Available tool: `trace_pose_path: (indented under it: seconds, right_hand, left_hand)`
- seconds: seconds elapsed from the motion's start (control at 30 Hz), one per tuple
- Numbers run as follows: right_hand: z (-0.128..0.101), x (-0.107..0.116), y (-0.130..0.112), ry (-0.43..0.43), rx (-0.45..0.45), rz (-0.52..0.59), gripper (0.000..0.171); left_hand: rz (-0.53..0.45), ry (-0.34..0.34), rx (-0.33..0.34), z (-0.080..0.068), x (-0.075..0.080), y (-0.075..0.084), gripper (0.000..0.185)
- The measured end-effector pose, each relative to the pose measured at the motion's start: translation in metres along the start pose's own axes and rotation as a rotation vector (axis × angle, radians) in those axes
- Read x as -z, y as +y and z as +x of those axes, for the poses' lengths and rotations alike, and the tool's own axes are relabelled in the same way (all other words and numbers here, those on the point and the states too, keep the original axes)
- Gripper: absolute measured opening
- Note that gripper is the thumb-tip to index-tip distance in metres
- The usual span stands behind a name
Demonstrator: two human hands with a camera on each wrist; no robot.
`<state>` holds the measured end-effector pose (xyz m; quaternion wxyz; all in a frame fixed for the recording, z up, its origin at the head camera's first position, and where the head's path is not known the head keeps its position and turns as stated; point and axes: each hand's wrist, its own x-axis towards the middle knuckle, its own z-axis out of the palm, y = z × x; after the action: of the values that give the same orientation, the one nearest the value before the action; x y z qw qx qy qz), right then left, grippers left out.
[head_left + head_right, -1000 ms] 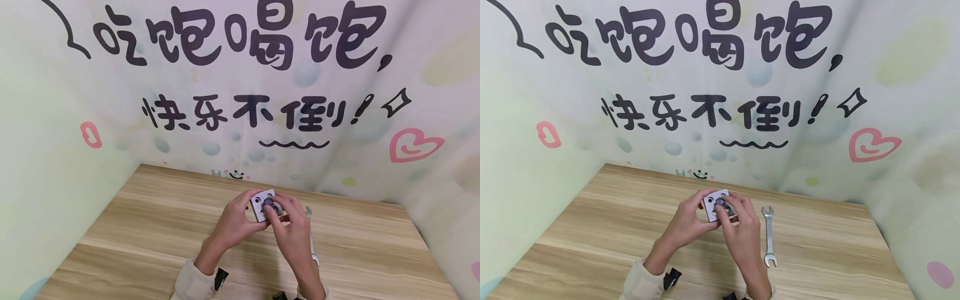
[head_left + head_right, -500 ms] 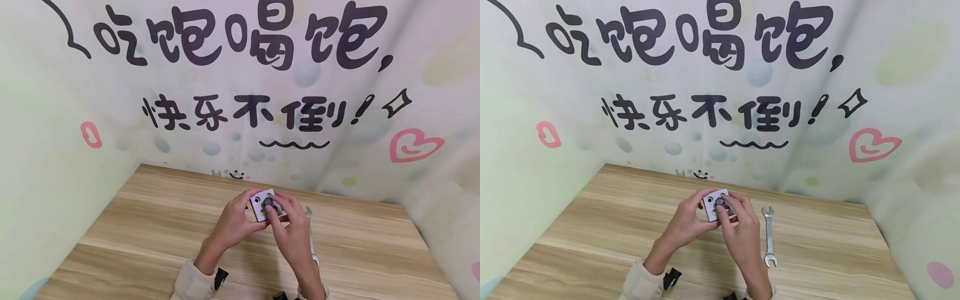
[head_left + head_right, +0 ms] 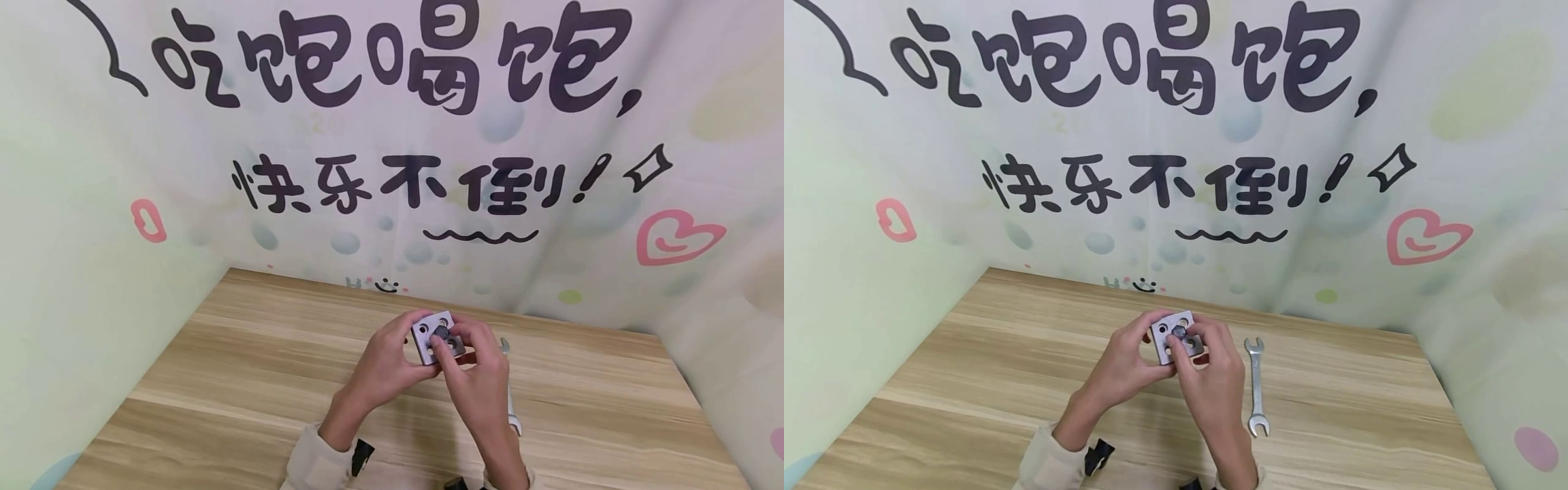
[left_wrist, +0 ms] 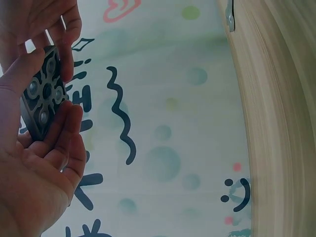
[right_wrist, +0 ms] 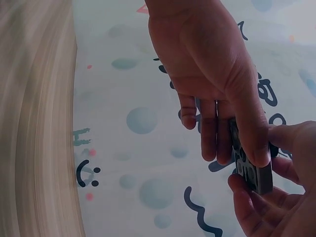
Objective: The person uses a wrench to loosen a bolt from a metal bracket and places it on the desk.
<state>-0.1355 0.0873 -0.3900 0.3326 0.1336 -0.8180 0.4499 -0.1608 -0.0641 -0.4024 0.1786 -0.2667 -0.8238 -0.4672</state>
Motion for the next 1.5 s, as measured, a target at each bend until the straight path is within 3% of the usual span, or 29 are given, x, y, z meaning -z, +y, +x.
trace_pose_path:
  seconds: [1.0, 1.5]
  right_hand:
    - [0.0009, 0.0006, 0.0022, -0.035, 0.080, 0.005, 0.024]
    - [0.0018, 0.0036, 0.0027, -0.096, 0.052, 0.000, 0.029]
  left_hand:
    - [0.021, 0.019, 0.007, -0.0002, 0.0024, -0.0010, 0.069]
    - [0.010, 0.002, 0.039, -0.0002, 0.0030, -0.0009, 0.068]
